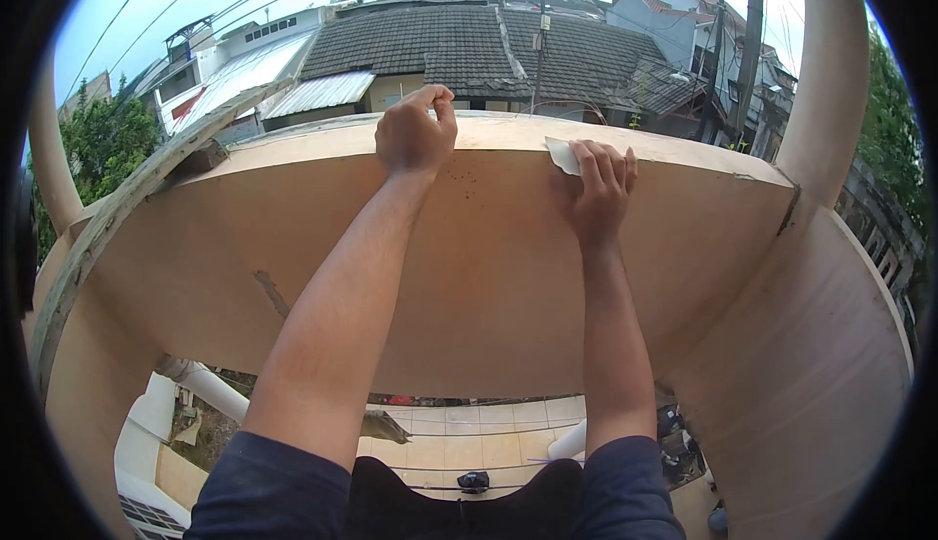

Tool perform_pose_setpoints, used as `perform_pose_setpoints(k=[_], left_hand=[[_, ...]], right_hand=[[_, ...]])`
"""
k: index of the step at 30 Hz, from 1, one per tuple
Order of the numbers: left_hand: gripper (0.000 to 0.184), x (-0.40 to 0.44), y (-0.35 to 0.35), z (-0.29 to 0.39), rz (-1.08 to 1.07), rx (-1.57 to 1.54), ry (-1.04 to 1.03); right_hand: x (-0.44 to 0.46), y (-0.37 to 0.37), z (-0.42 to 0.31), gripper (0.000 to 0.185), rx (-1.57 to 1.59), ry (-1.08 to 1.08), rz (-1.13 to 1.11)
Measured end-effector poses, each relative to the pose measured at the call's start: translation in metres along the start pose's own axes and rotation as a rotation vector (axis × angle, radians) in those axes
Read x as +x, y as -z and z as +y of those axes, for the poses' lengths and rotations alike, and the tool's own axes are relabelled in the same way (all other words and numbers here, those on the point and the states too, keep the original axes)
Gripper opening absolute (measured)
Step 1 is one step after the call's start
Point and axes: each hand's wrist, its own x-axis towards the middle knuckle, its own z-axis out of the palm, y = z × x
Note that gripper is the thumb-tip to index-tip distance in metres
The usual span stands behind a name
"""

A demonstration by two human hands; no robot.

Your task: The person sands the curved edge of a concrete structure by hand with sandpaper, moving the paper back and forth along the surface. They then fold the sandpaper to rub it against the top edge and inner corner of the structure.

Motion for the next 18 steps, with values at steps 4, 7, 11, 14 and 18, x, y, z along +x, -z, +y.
perform_pose_setpoints(k=[4,7,11,14,18], left_hand=[[0.016,0.0,0.0,0.0,-0.002,-0.007,-0.026],[0.016,0.0,0.002,-0.001,-0.026,0.005,-0.02],[0.014,0.0,0.001,-0.001,-0.024,0.021,-0.054],[0.017,-0.001,0.001,0.001,-0.013,0.043,-0.041],[0.02,0.0,-0.005,-0.002,0.032,0.047,-0.065]], right_hand=[[-0.002,-0.006,-0.024,0.046,-0.052,-0.116,0.054],[-0.001,-0.005,-0.034,0.047,-0.064,-0.1,0.035],[-0.002,0.005,-0.02,0.048,-0.076,-0.045,-0.023],[-0.002,0.004,-0.019,0.048,-0.043,-0.023,-0.035],[-0.005,0.005,-0.023,0.049,-0.03,-0.058,-0.03]])
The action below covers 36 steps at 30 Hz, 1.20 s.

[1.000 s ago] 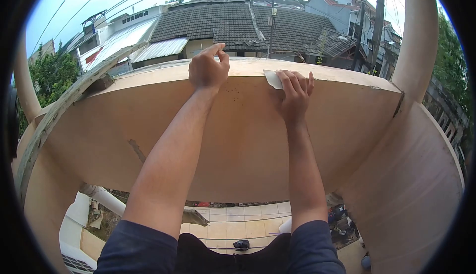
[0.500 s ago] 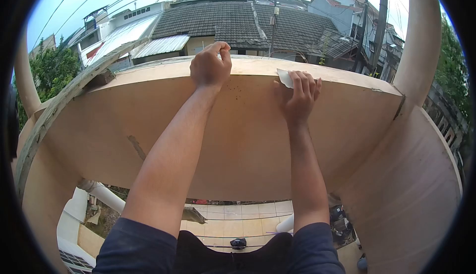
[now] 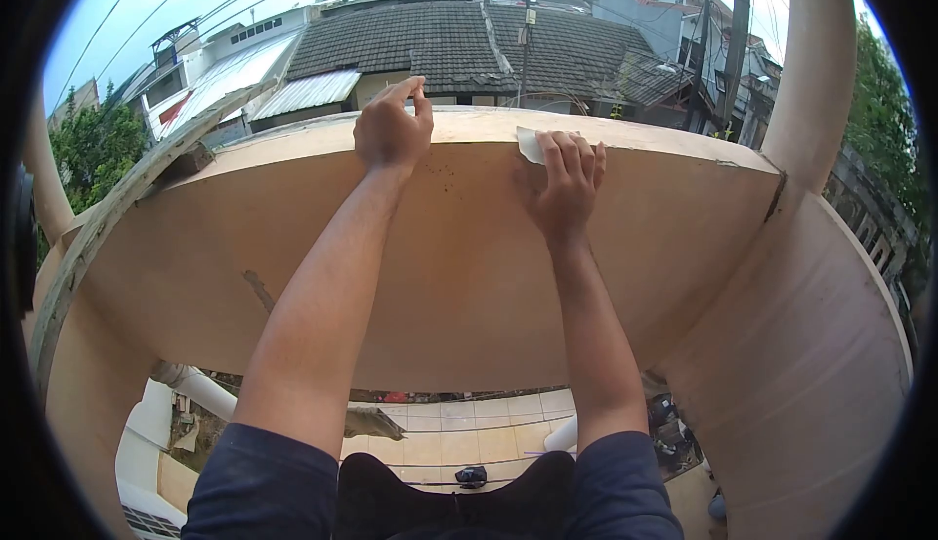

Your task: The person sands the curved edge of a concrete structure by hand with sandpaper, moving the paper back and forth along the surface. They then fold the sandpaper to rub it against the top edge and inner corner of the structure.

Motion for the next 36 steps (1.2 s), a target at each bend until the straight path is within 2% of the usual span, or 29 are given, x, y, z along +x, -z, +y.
perform_pose_setpoints(k=[3,5,9,11,14,18,20,22,27,29,34,36], left_hand=[[0.019,0.003,0.004,0.0,-0.012,0.001,0.014],[0.015,0.003,0.011,0.006,-0.148,-0.047,0.13],[0.011,0.006,0.003,-0.001,-0.062,-0.084,0.063],[0.016,0.007,0.011,0.005,-0.173,0.025,0.119],[0.021,0.007,0.01,0.006,-0.17,0.031,0.168],[0.027,0.01,0.021,0.017,-0.279,0.062,0.226],[0.03,0.009,0.017,0.01,-0.265,0.049,0.173],[0.034,0.009,0.018,0.01,-0.251,0.036,0.138],[0.055,0.01,0.011,0.006,-0.206,0.113,0.081],[0.057,0.012,0.011,0.007,-0.248,0.133,0.105],[0.059,0.012,0.011,0.008,-0.263,0.132,0.153],[0.06,0.012,0.009,0.008,-0.211,0.107,0.123]], right_hand=[[0.002,-0.003,-0.002,0.048,0.011,-0.013,0.017],[0.001,-0.005,-0.003,0.048,0.008,-0.019,0.034],[0.0,-0.006,-0.006,0.047,0.009,-0.04,0.041],[0.002,-0.011,-0.011,0.048,0.005,-0.052,0.035],[0.003,-0.006,-0.029,0.047,-0.099,-0.112,0.058],[0.004,0.0,-0.015,0.05,-0.083,-0.013,-0.005],[0.003,-0.001,-0.011,0.051,-0.097,0.023,-0.039],[0.004,-0.003,-0.017,0.054,-0.058,-0.092,-0.043],[0.005,-0.012,-0.044,0.053,-0.098,-0.178,-0.025],[0.006,-0.01,-0.042,0.053,-0.112,-0.192,-0.025],[0.005,0.0,-0.016,0.038,-0.031,0.011,-0.031],[0.006,-0.004,-0.019,0.036,-0.015,-0.013,-0.01]])
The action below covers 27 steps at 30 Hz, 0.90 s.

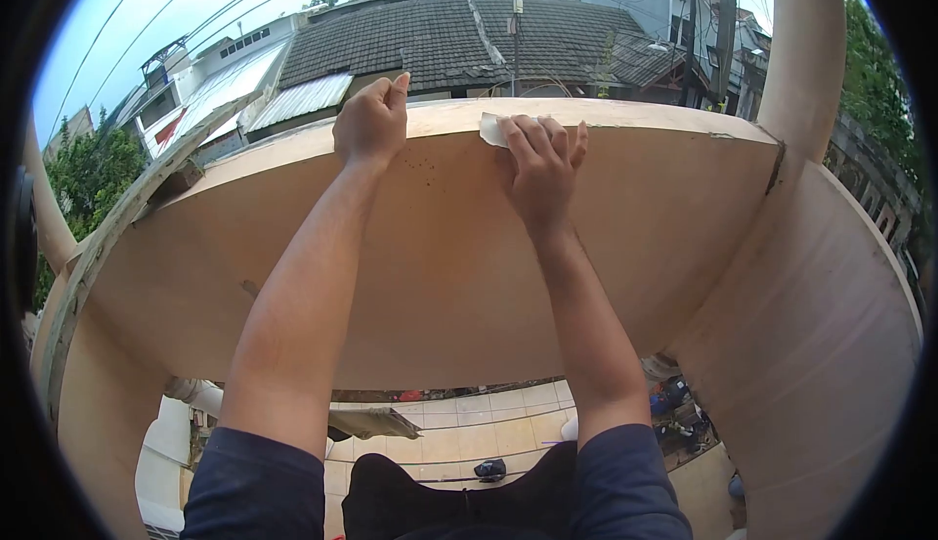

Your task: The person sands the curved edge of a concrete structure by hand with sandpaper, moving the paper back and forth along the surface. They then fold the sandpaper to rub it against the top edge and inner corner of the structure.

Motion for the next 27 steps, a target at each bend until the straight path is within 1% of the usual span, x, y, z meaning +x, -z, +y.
perform_pose_setpoints(k=[1,2,4,5,7,8,9,10,11,12,14,16,18,20,22,23,25,26,27], left_hand=[[0.06,0.0,-0.002,0.001,0.041,-0.024,-0.028],[0.06,0.001,-0.004,-0.001,0.04,-0.029,-0.026],[0.053,0.001,0.007,0.005,-0.131,0.016,0.06],[0.053,0.0,0.011,0.008,-0.136,0.015,0.061],[0.037,0.0,0.018,0.01,-0.251,0.036,0.077],[0.037,0.0,0.016,0.008,-0.246,0.037,0.078],[0.031,0.001,0.014,0.006,-0.248,0.03,0.098],[0.026,0.002,0.012,0.006,-0.249,0.024,0.117],[0.019,0.001,0.012,0.008,-0.219,0.029,0.128],[0.019,0.003,0.014,0.008,-0.216,0.028,0.127],[0.017,0.002,0.013,0.008,-0.236,-0.035,0.138],[0.015,-0.001,0.013,0.009,-0.204,-0.03,0.127],[0.015,-0.002,0.014,0.01,-0.165,-0.023,0.116],[0.019,-0.001,0.015,0.011,-0.194,-0.013,0.158],[0.022,0.0,0.016,0.01,-0.209,-0.008,0.139],[0.025,0.001,0.016,0.01,-0.225,-0.001,0.122],[0.028,-0.001,0.013,0.009,-0.185,0.007,0.091],[0.031,-0.002,0.012,0.008,-0.15,0.011,0.062],[0.036,-0.002,0.015,0.011,-0.179,0.033,0.082]], right_hand=[[0.0,0.0,-0.002,0.035,0.014,-0.029,0.012],[-0.002,-0.002,-0.007,0.035,0.01,-0.026,0.01],[0.002,0.001,-0.034,0.034,0.143,0.115,0.013],[0.002,0.006,-0.045,0.033,0.167,0.152,-0.011],[-0.003,0.006,-0.039,0.032,0.171,0.17,-0.023],[-0.004,0.003,-0.035,0.032,0.179,0.199,-0.027],[-0.007,0.001,-0.025,0.032,0.11,0.181,-0.016],[-0.01,-0.001,-0.01,0.032,0.114,0.185,-0.008],[-0.014,-0.002,0.006,0.031,0.05,0.083,0.034],[-0.014,-0.001,0.012,0.031,-0.016,-0.02,0.073],[-0.019,-0.005,0.011,0.031,-0.015,-0.038,0.084],[-0.019,-0.002,-0.002,0.03,-0.017,-0.054,0.093],[-0.017,0.001,-0.022,0.03,0.097,0.128,0.042],[-0.019,-0.001,-0.024,0.029,0.101,0.148,0.03],[-0.017,0.0,-0.015,0.028,0.041,0.214,0.036],[-0.016,-0.001,-0.006,0.028,0.045,0.217,0.04],[-0.017,-0.002,0.013,0.027,-0.002,0.054,0.099],[-0.016,-0.006,0.018,0.027,0.004,0.054,0.098],[-0.013,-0.007,0.021,0.028,-0.005,0.01,0.107]])
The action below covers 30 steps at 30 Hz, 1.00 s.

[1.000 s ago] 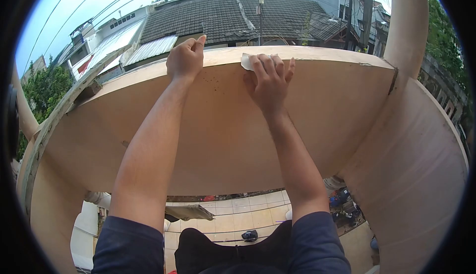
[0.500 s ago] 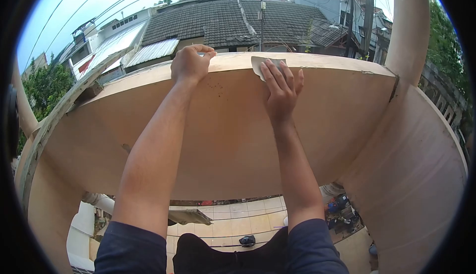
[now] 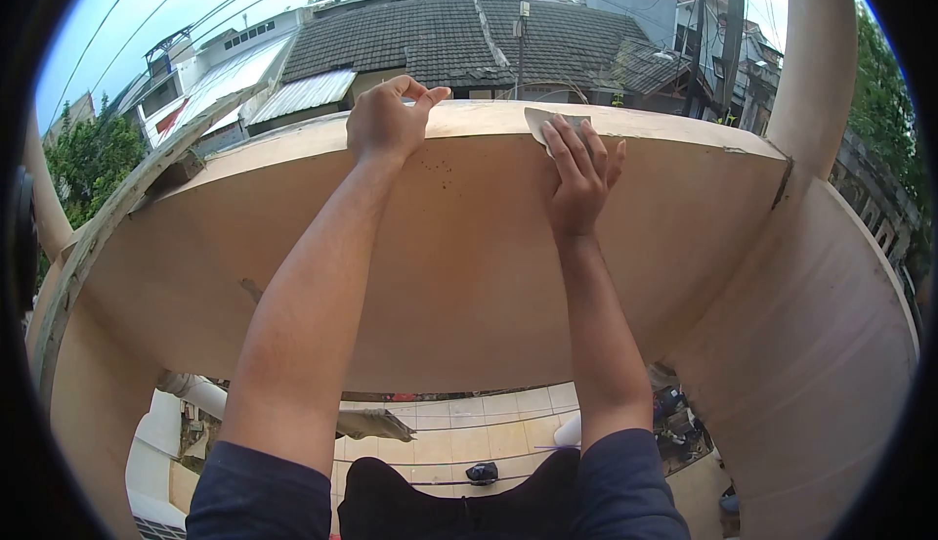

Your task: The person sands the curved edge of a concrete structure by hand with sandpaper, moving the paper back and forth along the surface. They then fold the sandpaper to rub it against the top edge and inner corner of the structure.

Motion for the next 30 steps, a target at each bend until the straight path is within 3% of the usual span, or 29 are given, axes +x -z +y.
perform_pose_setpoints(k=[9,13,15,20,22,30], left_hand=[[0.06,0.007,-0.014,-0.014,0.159,-0.041,-0.153],[0.059,0.009,-0.023,-0.019,0.197,0.024,-0.138],[0.052,0.008,-0.026,-0.02,0.407,-0.004,-0.225],[0.037,0.001,-0.008,-0.009,0.182,0.009,-0.091],[0.029,0.003,0.0,-0.004,-0.058,-0.033,0.083],[0.023,0.007,0.002,-0.005,-0.113,-0.088,0.078]], right_hand=[[0.007,-0.002,-0.018,0.028,0.126,0.118,-0.06],[0.004,-0.008,-0.029,0.027,0.181,0.037,-0.018],[0.003,-0.008,-0.031,0.027,0.15,0.009,-0.023],[0.003,-0.009,-0.029,0.026,0.138,0.015,-0.017],[0.004,-0.008,-0.031,0.026,0.14,0.007,-0.02],[0.004,-0.01,-0.04,0.022,0.173,-0.053,0.026]])
